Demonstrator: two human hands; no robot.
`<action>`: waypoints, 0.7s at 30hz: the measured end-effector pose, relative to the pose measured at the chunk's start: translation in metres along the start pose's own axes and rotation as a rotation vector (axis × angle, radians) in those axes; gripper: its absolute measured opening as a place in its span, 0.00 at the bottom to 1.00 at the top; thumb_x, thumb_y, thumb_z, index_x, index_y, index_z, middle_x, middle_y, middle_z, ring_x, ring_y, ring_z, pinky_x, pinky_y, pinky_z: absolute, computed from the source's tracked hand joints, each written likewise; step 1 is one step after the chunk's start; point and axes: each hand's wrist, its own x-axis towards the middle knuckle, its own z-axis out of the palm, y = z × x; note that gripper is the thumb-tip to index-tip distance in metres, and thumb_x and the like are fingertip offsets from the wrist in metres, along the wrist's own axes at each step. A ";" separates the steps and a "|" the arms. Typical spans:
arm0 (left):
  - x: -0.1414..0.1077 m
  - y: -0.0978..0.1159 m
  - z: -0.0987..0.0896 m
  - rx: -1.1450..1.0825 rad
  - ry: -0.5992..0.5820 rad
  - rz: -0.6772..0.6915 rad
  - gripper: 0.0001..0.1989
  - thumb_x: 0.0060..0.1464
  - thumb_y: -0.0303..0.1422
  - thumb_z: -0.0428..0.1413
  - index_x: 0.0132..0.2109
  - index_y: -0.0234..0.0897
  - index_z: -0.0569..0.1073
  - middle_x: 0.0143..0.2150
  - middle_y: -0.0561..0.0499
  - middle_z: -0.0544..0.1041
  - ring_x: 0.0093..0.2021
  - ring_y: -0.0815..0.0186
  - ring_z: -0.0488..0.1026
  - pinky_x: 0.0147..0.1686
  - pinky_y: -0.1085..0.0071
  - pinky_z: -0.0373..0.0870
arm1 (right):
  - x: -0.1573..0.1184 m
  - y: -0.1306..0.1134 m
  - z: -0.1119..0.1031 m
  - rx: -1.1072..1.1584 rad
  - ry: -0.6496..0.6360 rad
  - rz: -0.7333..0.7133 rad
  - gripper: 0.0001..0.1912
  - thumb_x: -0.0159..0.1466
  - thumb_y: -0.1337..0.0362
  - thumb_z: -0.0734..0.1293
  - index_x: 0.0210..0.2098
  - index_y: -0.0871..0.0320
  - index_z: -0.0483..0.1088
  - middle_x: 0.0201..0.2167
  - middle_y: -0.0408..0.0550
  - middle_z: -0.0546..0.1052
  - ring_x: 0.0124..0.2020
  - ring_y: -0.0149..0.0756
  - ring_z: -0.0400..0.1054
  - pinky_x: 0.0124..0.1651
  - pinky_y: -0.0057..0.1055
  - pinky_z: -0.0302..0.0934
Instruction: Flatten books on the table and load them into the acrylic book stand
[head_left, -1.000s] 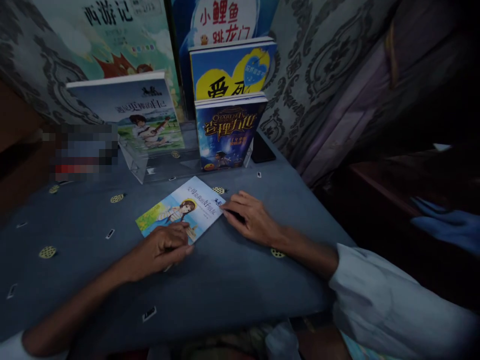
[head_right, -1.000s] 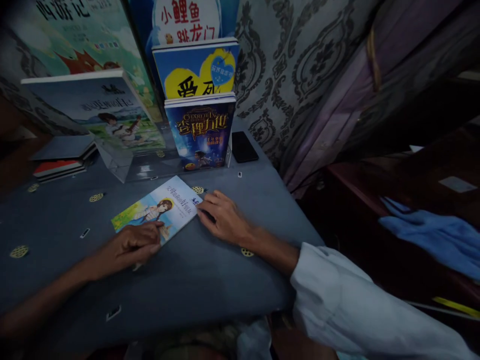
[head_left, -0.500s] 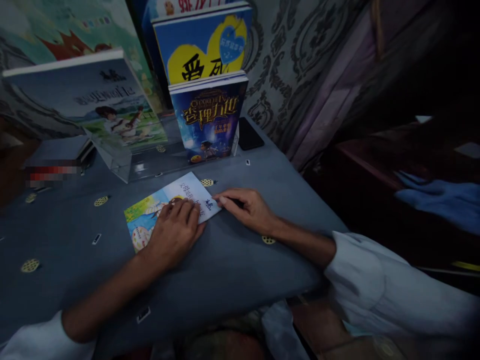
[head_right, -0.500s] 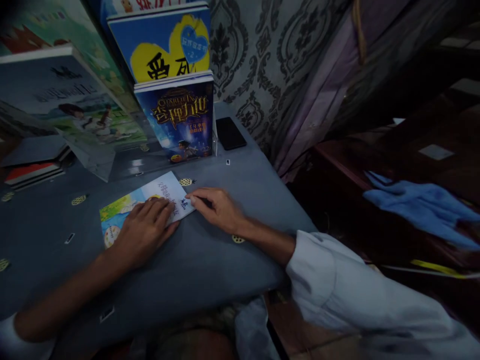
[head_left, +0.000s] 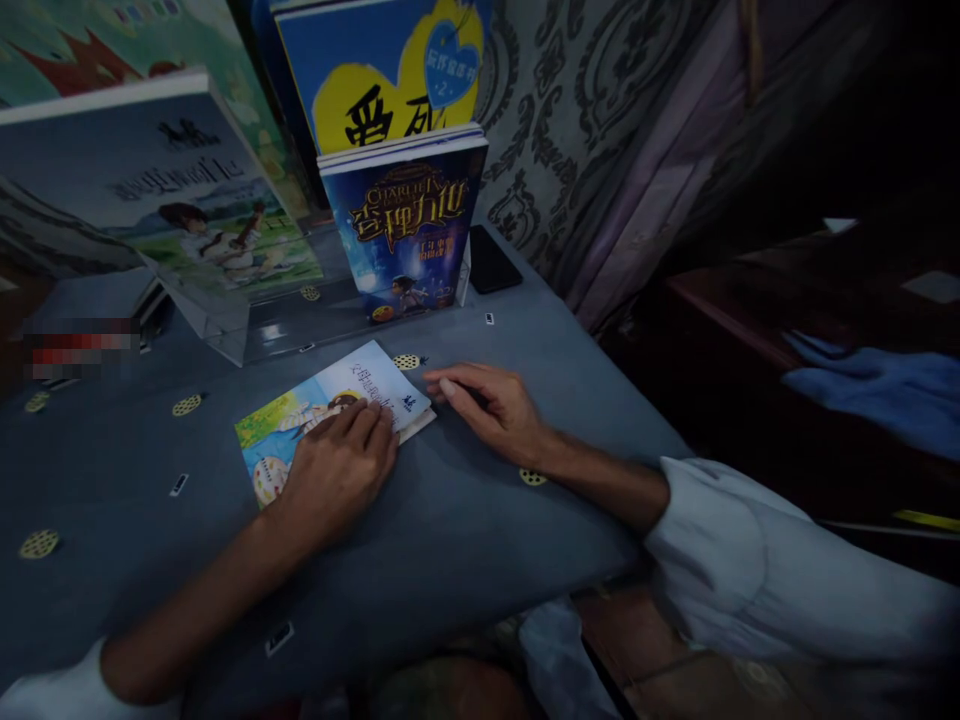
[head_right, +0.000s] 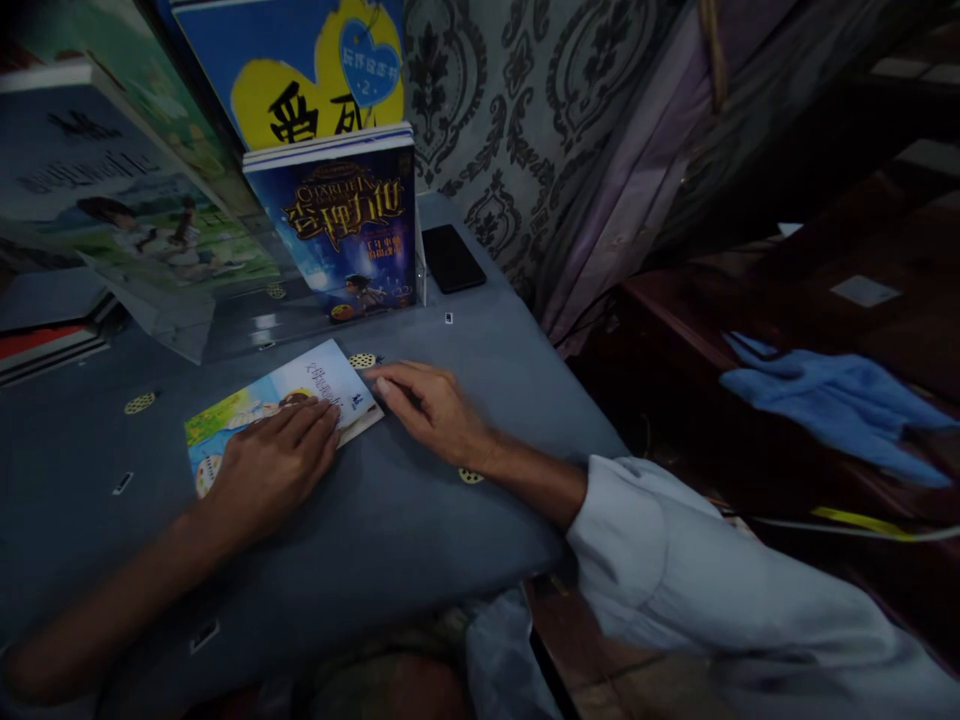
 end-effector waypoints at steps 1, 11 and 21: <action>0.000 0.000 0.000 0.000 -0.003 -0.003 0.17 0.68 0.28 0.45 0.46 0.30 0.79 0.42 0.40 0.83 0.43 0.56 0.82 0.40 0.63 0.80 | 0.000 0.000 0.000 -0.006 0.003 -0.031 0.14 0.73 0.63 0.61 0.48 0.57 0.77 0.39 0.49 0.82 0.38 0.35 0.77 0.42 0.32 0.71; -0.002 -0.001 -0.001 -0.076 -0.123 -0.061 0.16 0.69 0.32 0.46 0.46 0.32 0.78 0.46 0.40 0.82 0.47 0.55 0.79 0.44 0.61 0.79 | -0.007 -0.004 0.002 -0.130 -0.173 -0.255 0.13 0.72 0.68 0.61 0.51 0.58 0.75 0.35 0.48 0.82 0.33 0.33 0.77 0.38 0.29 0.71; -0.014 -0.051 -0.017 -0.067 -0.562 -0.416 0.20 0.69 0.40 0.47 0.63 0.42 0.68 0.60 0.41 0.72 0.50 0.51 0.76 0.39 0.61 0.77 | 0.003 0.006 0.005 -0.362 -0.280 -0.231 0.15 0.74 0.64 0.58 0.51 0.57 0.74 0.42 0.54 0.82 0.42 0.43 0.77 0.45 0.41 0.74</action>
